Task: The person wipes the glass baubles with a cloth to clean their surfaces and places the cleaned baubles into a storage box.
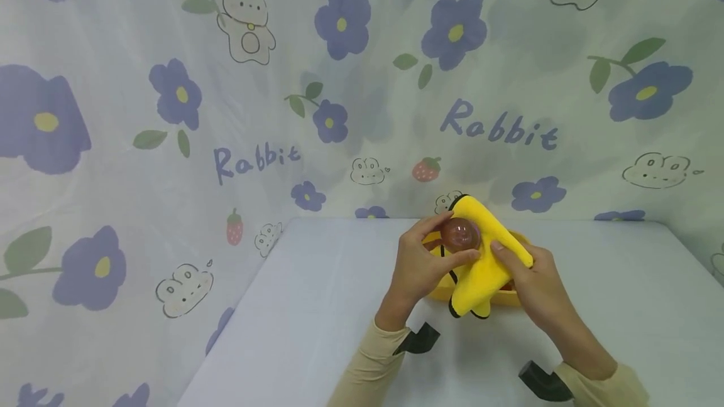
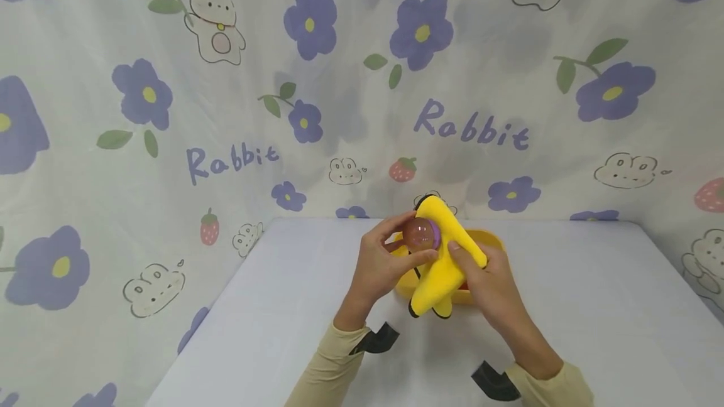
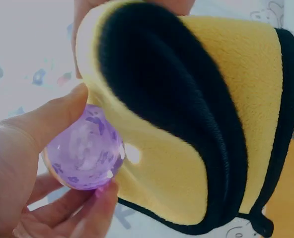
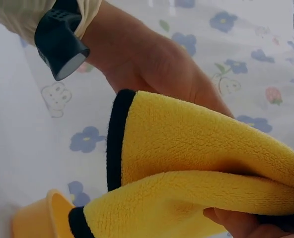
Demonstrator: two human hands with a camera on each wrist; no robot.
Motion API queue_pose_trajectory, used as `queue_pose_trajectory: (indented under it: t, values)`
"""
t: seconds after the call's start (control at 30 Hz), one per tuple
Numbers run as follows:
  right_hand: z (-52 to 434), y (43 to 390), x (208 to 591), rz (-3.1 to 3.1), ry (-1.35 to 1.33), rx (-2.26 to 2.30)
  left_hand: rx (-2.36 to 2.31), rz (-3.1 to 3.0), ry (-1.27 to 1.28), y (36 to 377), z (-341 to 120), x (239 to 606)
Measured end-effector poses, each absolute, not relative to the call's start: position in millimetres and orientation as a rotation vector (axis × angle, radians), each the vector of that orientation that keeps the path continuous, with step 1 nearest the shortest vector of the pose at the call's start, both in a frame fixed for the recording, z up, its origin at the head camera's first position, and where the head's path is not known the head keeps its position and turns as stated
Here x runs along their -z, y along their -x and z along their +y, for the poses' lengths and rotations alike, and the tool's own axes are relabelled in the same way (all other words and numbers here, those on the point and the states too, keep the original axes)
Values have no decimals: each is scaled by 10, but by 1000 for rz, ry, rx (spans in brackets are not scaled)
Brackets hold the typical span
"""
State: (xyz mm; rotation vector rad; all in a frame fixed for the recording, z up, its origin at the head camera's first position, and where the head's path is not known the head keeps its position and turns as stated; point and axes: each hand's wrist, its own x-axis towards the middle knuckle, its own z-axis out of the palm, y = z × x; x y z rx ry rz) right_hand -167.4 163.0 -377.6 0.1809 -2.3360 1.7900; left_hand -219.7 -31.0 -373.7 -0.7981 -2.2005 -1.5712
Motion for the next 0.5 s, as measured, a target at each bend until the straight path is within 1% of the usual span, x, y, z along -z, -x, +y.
queue_pose_trajectory:
  t: [0.5]
  values:
    - [1609,1652,3750,-2393,-183,-1632,1564,-2256,740,2224,-326,3716]
